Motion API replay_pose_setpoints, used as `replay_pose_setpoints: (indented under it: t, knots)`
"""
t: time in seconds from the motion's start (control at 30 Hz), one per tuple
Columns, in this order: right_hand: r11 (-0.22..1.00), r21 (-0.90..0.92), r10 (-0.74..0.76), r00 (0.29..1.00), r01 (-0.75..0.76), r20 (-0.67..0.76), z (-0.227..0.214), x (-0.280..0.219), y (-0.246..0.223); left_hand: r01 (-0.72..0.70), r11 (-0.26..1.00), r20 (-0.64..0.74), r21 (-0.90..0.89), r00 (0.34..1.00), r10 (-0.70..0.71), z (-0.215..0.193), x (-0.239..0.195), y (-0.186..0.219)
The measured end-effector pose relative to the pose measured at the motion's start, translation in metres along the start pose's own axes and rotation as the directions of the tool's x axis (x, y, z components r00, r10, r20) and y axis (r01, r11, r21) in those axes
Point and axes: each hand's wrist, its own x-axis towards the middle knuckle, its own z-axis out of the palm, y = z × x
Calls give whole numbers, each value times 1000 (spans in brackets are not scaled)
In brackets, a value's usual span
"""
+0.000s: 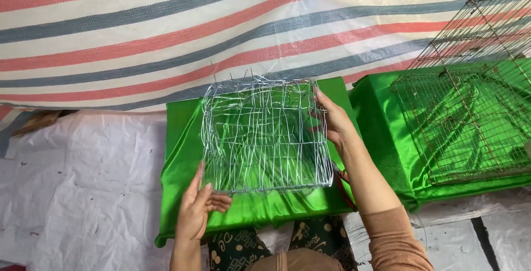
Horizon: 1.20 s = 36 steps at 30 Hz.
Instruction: Forming and assembling the top section of a wire cage by bending wire mesh and using pliers.
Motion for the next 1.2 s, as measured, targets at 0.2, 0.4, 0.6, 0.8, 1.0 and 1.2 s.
replay_pose_setpoints:
  t: [0.2,0.4,0.6,0.8,1.0,1.2]
  knots:
    - [970,-71,-233,972,234,18,1,-20,-3,-15,999,-54,48,998,17,2,1,-2]
    - [662,-431,-630,767,613,123,-29,-106,19,-117,983,30,142,993,113,-2,-11,-13]
    - [435,-560,-730,640,705,239,-57,-164,72,-172,582,-219,794,813,539,31,-42,21]
    - [283,-567,-824,499,774,270,-61,-187,101,-575,93,358,813,619,699,112,-27,26]
    - [96,-699,-844,430,709,320,-44,-196,93,-641,9,569,767,688,451,179,6,20]
    - [-89,-773,-836,374,628,401,-34,-202,77,-609,-59,557,791,677,480,192,10,13]
